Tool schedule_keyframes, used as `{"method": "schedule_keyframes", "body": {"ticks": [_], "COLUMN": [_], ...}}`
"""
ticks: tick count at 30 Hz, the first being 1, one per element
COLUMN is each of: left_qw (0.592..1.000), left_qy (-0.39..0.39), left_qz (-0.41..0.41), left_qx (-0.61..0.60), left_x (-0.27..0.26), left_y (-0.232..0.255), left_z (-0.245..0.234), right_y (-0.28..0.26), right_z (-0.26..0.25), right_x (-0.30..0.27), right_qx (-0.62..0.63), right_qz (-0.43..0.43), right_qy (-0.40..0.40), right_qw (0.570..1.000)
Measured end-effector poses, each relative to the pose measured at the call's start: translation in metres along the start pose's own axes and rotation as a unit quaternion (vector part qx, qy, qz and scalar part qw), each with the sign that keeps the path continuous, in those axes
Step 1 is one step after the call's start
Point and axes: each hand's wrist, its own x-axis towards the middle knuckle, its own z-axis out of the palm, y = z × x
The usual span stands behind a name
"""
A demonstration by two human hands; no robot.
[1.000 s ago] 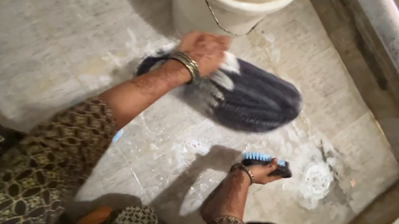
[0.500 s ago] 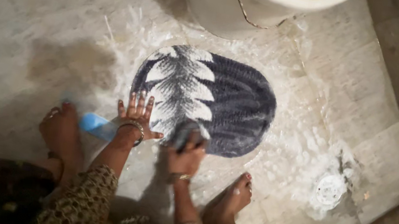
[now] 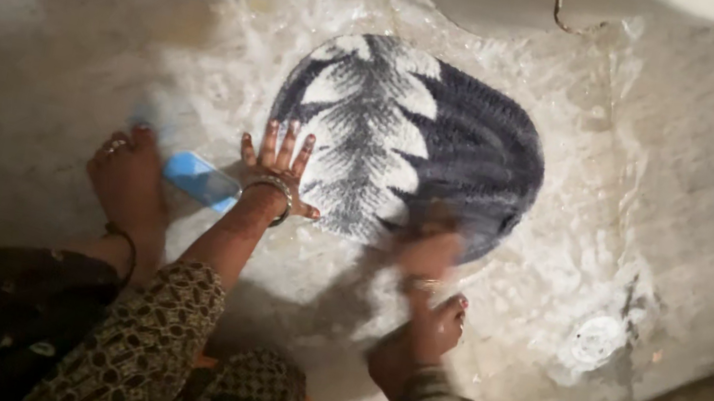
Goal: The person scrubs a mat on the floor using a brush and soap. Another person assists by also scrubbing the mat with their hands.
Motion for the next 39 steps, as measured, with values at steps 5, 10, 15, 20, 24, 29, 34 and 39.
{"method": "schedule_keyframes", "body": {"ticks": [5, 10, 15, 20, 24, 29, 34, 39], "left_qw": [1.0, 1.0, 1.0, 0.999, 0.999, 0.999, 1.0, 0.998], "left_qy": [0.006, -0.016, -0.019, 0.045, 0.032, 0.042, 0.02, 0.054], "left_qz": [0.002, 0.011, 0.002, 0.005, 0.007, 0.011, 0.0, -0.003], "left_qx": [0.013, 0.001, 0.002, 0.0, -0.002, -0.017, -0.004, 0.033], "left_x": [-0.003, -0.015, -0.013, -0.009, -0.01, -0.009, 0.005, 0.026], "left_y": [-0.002, -0.001, 0.002, 0.002, -0.004, -0.006, 0.001, 0.0], "left_z": [-0.003, -0.014, -0.011, 0.002, -0.006, -0.004, 0.007, 0.029], "right_y": [-0.03, 0.063, -0.023, -0.106, -0.029, 0.017, -0.131, -0.188], "right_z": [0.027, -0.089, -0.048, -0.006, -0.032, -0.112, -0.036, -0.039], "right_x": [-0.058, 0.104, 0.084, -0.063, 0.056, 0.156, 0.065, 0.05], "right_qx": [0.032, 0.05, -0.098, -0.065, -0.038, -0.105, -0.116, 0.11], "right_qz": [-0.314, 0.135, 0.069, -0.325, -0.264, 0.11, -0.175, -0.251], "right_qy": [-0.145, -0.032, -0.045, -0.211, -0.11, -0.08, -0.125, -0.297], "right_qw": [0.938, 0.989, 0.992, 0.919, 0.958, 0.985, 0.97, 0.914]}}
